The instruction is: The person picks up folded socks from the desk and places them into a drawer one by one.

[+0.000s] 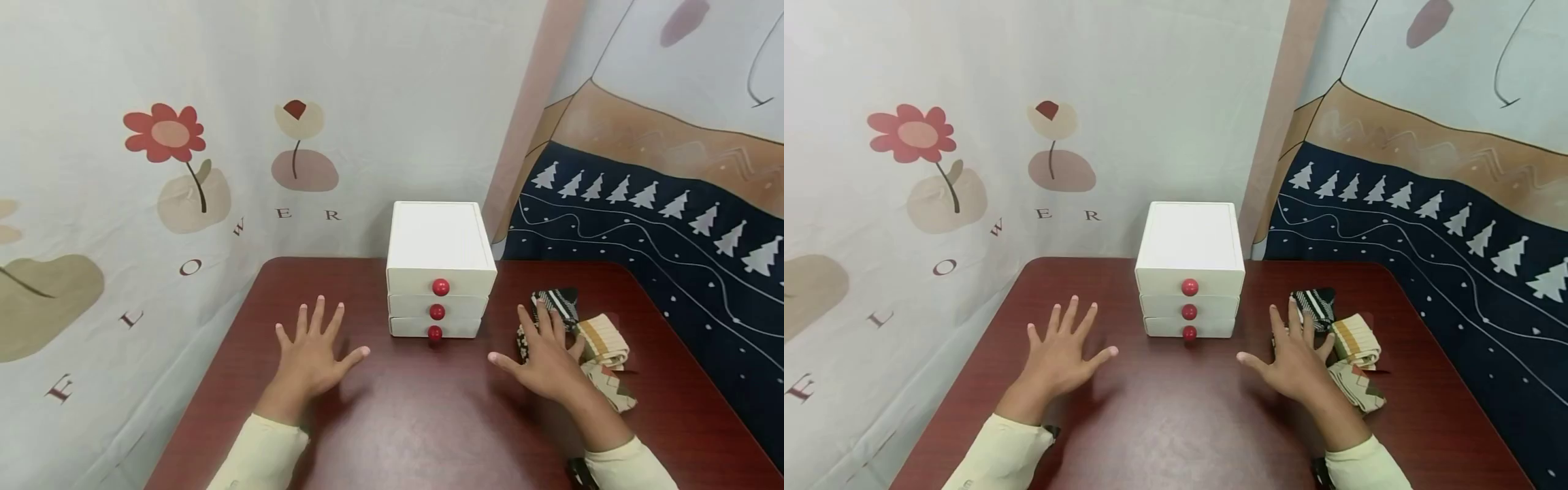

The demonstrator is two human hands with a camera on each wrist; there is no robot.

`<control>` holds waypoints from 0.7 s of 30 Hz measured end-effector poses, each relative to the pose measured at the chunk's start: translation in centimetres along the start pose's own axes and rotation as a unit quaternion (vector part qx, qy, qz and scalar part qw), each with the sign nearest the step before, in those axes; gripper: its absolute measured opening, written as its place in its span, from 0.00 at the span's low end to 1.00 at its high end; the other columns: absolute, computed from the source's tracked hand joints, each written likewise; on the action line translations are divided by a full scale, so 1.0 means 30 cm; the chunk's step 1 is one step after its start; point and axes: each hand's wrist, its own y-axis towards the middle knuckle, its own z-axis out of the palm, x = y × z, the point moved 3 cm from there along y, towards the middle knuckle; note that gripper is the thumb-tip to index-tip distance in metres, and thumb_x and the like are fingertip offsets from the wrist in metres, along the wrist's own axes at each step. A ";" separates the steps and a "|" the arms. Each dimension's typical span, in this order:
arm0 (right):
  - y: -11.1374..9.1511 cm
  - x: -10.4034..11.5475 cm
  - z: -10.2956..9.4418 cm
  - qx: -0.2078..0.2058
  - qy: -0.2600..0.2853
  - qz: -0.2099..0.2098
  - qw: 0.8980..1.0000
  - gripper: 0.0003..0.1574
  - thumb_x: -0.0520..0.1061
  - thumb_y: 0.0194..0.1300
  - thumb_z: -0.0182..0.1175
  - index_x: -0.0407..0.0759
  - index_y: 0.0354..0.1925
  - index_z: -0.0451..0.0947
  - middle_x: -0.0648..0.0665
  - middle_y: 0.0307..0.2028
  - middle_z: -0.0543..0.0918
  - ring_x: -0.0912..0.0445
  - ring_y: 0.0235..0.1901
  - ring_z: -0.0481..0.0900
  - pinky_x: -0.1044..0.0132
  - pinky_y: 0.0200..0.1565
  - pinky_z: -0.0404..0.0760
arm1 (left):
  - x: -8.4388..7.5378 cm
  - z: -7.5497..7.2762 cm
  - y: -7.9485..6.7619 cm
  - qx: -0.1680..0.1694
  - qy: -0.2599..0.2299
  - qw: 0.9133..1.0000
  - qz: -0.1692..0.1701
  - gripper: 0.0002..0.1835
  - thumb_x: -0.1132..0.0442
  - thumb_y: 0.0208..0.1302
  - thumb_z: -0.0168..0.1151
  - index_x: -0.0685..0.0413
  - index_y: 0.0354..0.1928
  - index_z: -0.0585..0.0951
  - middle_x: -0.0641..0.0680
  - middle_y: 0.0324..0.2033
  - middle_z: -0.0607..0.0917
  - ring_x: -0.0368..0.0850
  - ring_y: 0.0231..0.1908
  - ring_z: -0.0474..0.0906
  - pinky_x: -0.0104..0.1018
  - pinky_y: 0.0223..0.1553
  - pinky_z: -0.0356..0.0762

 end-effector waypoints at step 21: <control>0.048 0.281 0.008 -0.336 0.186 -0.118 0.916 0.38 0.48 0.65 0.74 0.29 0.65 0.75 0.31 0.51 0.82 0.38 0.47 0.80 0.44 0.49 0.73 | -0.262 -0.079 0.299 0.050 -0.581 0.808 -0.079 0.42 0.32 0.84 0.44 0.49 0.87 0.59 0.62 0.85 0.61 0.73 0.81 0.62 0.76 0.76 0.65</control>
